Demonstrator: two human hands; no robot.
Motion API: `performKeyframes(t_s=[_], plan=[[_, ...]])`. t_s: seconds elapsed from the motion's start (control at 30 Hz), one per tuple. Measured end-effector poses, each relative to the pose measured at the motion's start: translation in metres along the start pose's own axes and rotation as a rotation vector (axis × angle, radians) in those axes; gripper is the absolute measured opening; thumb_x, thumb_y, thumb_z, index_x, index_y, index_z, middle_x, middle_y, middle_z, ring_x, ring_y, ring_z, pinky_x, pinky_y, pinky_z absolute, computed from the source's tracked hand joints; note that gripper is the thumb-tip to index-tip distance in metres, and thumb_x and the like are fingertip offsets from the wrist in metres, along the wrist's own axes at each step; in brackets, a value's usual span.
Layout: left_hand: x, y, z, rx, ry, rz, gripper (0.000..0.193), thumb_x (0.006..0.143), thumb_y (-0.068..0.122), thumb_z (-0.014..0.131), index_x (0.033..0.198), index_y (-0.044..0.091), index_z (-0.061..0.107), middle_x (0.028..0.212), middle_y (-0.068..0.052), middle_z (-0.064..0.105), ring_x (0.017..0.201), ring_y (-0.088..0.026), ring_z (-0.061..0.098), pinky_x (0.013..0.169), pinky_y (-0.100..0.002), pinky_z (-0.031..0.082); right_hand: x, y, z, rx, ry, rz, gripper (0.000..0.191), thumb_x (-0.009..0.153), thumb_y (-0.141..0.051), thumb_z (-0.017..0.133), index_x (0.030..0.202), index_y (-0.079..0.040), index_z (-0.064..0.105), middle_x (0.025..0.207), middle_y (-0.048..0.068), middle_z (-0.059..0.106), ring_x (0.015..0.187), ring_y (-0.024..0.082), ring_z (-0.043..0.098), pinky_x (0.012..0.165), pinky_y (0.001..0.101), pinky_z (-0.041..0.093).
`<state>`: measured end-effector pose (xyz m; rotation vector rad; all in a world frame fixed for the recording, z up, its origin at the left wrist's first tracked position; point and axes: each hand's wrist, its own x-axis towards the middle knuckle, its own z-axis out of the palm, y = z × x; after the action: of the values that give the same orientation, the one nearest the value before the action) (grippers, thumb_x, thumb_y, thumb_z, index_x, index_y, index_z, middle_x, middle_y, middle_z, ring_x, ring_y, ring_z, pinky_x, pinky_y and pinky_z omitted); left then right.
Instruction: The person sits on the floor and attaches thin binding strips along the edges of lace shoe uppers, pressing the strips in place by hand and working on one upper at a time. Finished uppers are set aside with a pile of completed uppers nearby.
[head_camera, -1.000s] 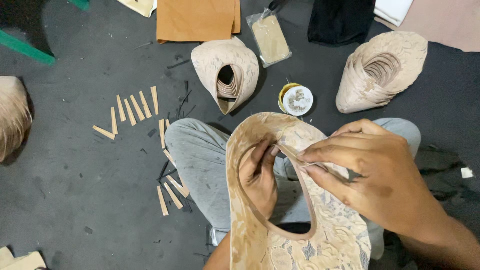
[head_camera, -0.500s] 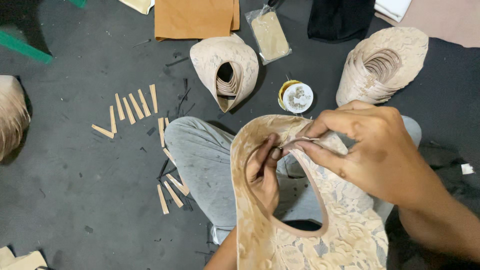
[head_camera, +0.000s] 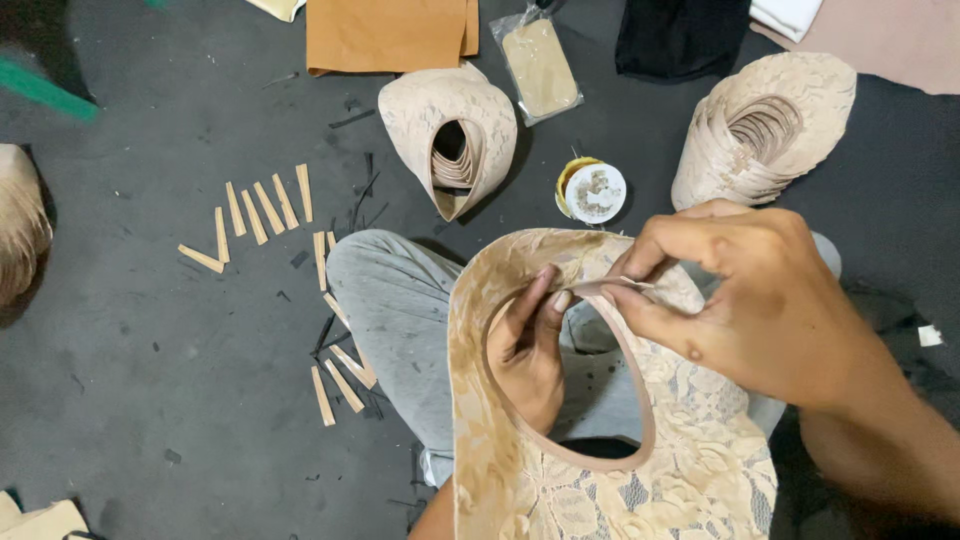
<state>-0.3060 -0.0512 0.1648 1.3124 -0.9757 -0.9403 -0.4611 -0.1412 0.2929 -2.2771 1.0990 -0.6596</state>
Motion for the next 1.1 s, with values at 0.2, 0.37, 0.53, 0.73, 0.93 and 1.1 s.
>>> performKeyframes(t_s=[0.2,0.37,0.53,0.73,0.93,1.1], plan=[[0.004,-0.004,0.001,-0.028,0.059,-0.023,0.028,0.099,0.004,0.07,0.126,0.003,0.072,0.117,-0.013,0.075,0.102,-0.017,0.073,0.086,-0.027,0.058,0.01,0.002,0.003,-0.026,-0.025,0.029,0.02,0.071,-0.012,0.086,0.078,0.002,0.072,0.074,0.013,0.075,0.059,0.022,0.073,0.05,0.0322,0.052],[0.005,-0.009,0.001,0.006,0.07,-0.057,0.03,0.096,0.005,0.073,0.126,0.006,0.072,0.115,-0.013,0.075,0.096,-0.016,0.074,0.081,-0.027,0.06,0.016,0.005,0.005,0.002,-0.044,0.025,0.018,0.072,-0.011,0.084,0.08,0.001,0.073,0.074,0.012,0.076,0.063,0.02,0.076,0.05,0.0303,0.054],[0.004,-0.015,0.002,0.004,0.092,-0.023,0.031,0.095,0.005,0.074,0.126,0.006,0.072,0.116,-0.013,0.075,0.097,-0.017,0.075,0.083,-0.028,0.061,0.017,0.007,0.006,0.001,-0.047,0.016,0.019,0.073,-0.012,0.084,0.081,0.001,0.072,0.073,0.012,0.075,0.067,0.02,0.077,0.054,0.0309,0.055],[0.005,-0.022,0.001,-0.025,0.101,0.006,0.031,0.096,0.003,0.073,0.127,0.005,0.071,0.117,-0.013,0.073,0.098,-0.017,0.075,0.085,-0.028,0.062,0.02,0.009,0.011,-0.013,-0.066,0.048,0.018,0.074,-0.015,0.085,0.082,-0.001,0.075,0.073,0.012,0.076,0.066,0.019,0.077,0.052,0.0308,0.055],[0.008,-0.022,0.003,-0.049,0.13,-0.018,0.031,0.096,0.002,0.073,0.126,0.002,0.07,0.114,-0.014,0.071,0.099,-0.018,0.074,0.086,-0.029,0.061,0.024,0.01,0.015,-0.01,-0.09,0.1,0.017,0.074,-0.015,0.083,0.083,-0.003,0.076,0.073,0.013,0.077,0.063,0.02,0.077,0.05,0.0318,0.055],[0.01,-0.011,-0.001,-0.054,0.097,-0.101,0.03,0.095,0.004,0.072,0.125,0.003,0.07,0.116,-0.013,0.071,0.102,-0.018,0.074,0.088,-0.028,0.061,0.027,0.01,0.017,-0.031,-0.094,0.101,0.017,0.075,-0.017,0.082,0.083,-0.004,0.076,0.073,0.013,0.076,0.064,0.022,0.076,0.052,0.0336,0.055]])
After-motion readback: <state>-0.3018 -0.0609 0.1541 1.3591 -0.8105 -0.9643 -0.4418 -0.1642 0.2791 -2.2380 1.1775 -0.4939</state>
